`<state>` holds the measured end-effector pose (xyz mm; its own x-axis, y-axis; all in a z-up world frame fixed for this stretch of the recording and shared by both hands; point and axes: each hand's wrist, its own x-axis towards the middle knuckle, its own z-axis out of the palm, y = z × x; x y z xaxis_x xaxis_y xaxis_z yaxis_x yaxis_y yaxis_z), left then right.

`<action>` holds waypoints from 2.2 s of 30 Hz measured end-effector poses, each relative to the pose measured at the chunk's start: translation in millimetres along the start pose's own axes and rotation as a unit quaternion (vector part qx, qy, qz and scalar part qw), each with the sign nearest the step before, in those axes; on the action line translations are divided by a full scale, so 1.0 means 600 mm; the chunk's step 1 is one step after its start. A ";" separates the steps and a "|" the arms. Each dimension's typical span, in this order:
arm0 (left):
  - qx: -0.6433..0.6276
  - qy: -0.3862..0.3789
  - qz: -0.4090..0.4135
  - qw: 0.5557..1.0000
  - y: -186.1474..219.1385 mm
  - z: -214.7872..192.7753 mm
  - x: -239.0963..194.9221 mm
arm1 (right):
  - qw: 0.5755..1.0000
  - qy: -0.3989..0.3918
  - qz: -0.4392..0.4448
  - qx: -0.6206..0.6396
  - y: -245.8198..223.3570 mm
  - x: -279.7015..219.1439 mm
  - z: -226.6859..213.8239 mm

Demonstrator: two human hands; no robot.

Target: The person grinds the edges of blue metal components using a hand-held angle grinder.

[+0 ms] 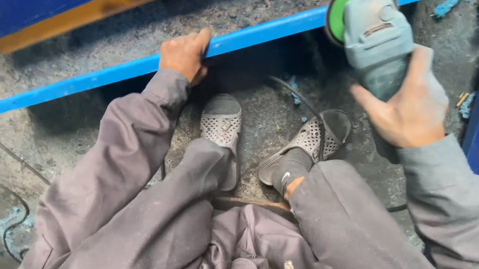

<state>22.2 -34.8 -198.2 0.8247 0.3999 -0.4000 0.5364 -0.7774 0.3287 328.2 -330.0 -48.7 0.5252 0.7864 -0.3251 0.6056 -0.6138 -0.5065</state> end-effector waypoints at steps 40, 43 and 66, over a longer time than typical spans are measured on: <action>-0.002 0.017 0.028 0.999 0.014 -0.025 -0.001 | 0.994 -0.094 -0.048 -0.036 -0.118 0.022 0.094; -0.002 0.011 0.023 1.000 0.013 -0.029 -0.004 | 0.998 -0.048 0.011 -0.042 -0.066 0.019 0.050; -0.028 0.011 0.018 0.999 -0.090 -0.048 -0.066 | 0.995 0.062 0.074 0.033 0.077 -0.049 -0.064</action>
<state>-34.4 5.2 -175.5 0.8470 0.3830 -0.3687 0.5149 -0.7636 0.3897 363.9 -384.0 -32.1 0.6779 0.6712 -0.2998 0.4788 -0.7126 -0.5127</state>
